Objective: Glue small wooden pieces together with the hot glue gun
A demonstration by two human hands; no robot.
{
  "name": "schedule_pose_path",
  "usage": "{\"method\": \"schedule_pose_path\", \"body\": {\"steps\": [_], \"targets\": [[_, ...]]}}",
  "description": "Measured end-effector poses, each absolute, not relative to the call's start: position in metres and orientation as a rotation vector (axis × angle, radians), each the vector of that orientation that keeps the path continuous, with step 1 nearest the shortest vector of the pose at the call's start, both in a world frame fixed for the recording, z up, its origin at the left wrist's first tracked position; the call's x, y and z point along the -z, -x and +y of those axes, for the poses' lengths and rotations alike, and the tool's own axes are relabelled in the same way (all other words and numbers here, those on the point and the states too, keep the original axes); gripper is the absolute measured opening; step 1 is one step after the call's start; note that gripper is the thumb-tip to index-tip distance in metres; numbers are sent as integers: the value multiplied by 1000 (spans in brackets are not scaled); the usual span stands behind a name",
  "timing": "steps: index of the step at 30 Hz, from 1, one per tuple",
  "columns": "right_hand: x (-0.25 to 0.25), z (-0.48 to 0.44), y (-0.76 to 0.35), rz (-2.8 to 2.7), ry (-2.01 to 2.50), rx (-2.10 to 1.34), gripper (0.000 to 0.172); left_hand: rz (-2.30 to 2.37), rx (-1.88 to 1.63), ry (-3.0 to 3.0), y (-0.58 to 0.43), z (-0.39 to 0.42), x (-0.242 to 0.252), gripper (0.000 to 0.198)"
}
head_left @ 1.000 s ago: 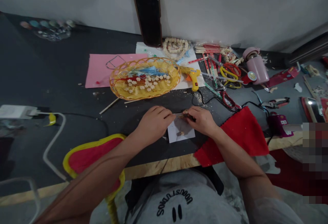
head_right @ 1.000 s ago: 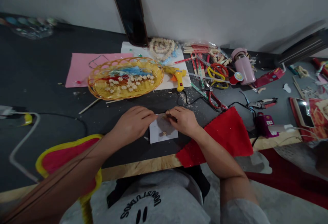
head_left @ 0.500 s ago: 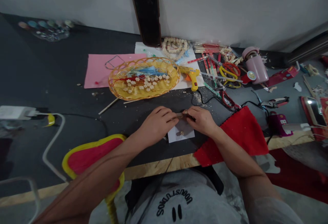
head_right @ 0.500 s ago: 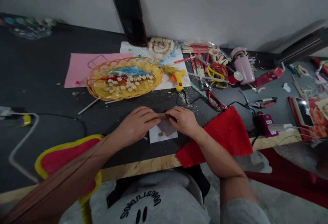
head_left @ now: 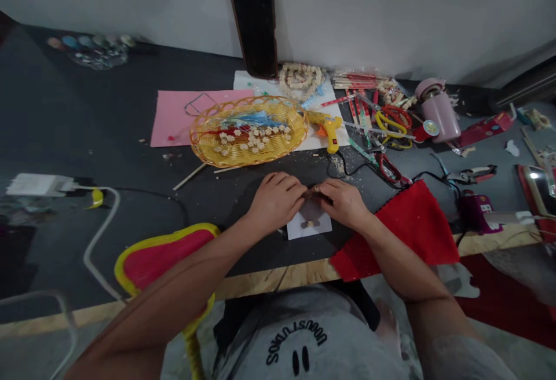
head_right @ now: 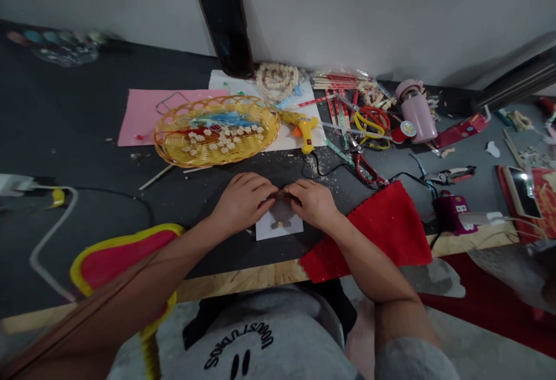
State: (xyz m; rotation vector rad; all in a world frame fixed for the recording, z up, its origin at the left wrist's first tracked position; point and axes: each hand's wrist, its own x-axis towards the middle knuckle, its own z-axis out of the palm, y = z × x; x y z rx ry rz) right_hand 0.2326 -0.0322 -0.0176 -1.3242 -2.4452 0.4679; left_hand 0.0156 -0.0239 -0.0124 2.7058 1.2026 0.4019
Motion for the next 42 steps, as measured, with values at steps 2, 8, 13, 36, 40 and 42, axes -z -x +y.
{"method": "schedule_pose_path", "body": {"steps": [2,8,13,36,40,42], "targets": [[18,-32,-232,-2440,1333,-467,18,1206,-410,-2694,-16,-23,13,14],[18,-32,-233,-2424,1310,-479,14,1277,-514,-2602,-7,-17,13,20],[19,-31,-233,-2420,1317,-516,16,1241,-500,-2564,-5,-17,12,20],[19,-31,-231,-2418,1338,-490,20,1176,-424,-2612,-13,-18,18,14],[19,-31,-231,-2426,1340,-476,18,1173,-430,-2600,-13,-18,18,15],[19,-31,-231,-2425,1334,-468,17,1164,-434,-2601,-13,-18,17,16]]}}
